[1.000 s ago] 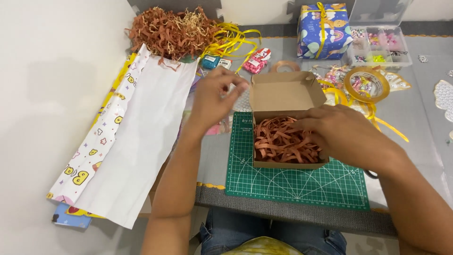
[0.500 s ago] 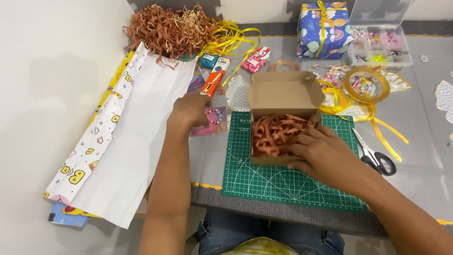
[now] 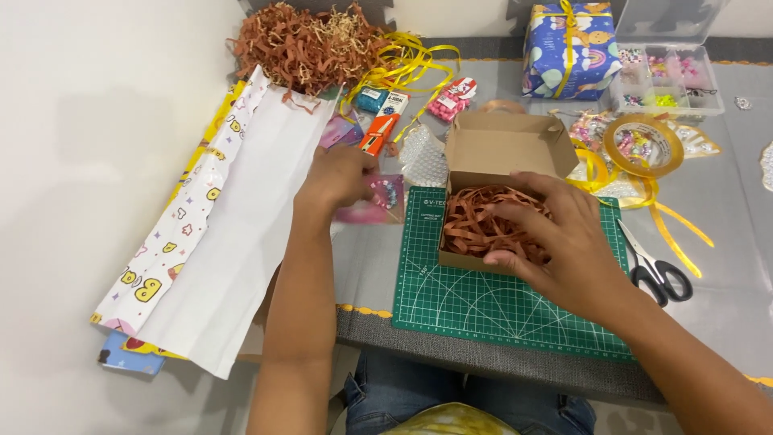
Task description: Assembling a small cardboard box and filling it with shredded paper and a small gift item.
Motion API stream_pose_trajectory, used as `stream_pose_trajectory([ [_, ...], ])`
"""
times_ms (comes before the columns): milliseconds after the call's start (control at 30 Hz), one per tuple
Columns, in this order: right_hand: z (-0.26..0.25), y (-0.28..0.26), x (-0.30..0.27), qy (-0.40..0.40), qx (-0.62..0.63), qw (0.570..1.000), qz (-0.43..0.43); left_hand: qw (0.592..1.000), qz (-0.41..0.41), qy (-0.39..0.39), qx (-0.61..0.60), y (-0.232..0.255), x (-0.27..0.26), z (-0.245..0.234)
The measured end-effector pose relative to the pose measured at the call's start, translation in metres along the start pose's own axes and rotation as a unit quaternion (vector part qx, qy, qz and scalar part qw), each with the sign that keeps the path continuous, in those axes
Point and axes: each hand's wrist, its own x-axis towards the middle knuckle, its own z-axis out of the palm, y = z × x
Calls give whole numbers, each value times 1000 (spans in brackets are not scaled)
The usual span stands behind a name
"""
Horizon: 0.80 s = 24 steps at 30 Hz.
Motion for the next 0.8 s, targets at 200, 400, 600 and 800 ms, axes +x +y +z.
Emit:
stream_pose_trajectory([
  [200,10,-11,34,5,70,997,24,990,97,51,-91,17,-35,-31],
  [400,13,-35,93,-114,146,968,169,967,170,63,-181,57,-72,-60],
  [600,37,-11,97,-127,292,915,247,908,225,171,-309,32,-61,-42],
  [800,41,38,74,2,382,873,302,725,128,523,-429,13,-51,-54],
])
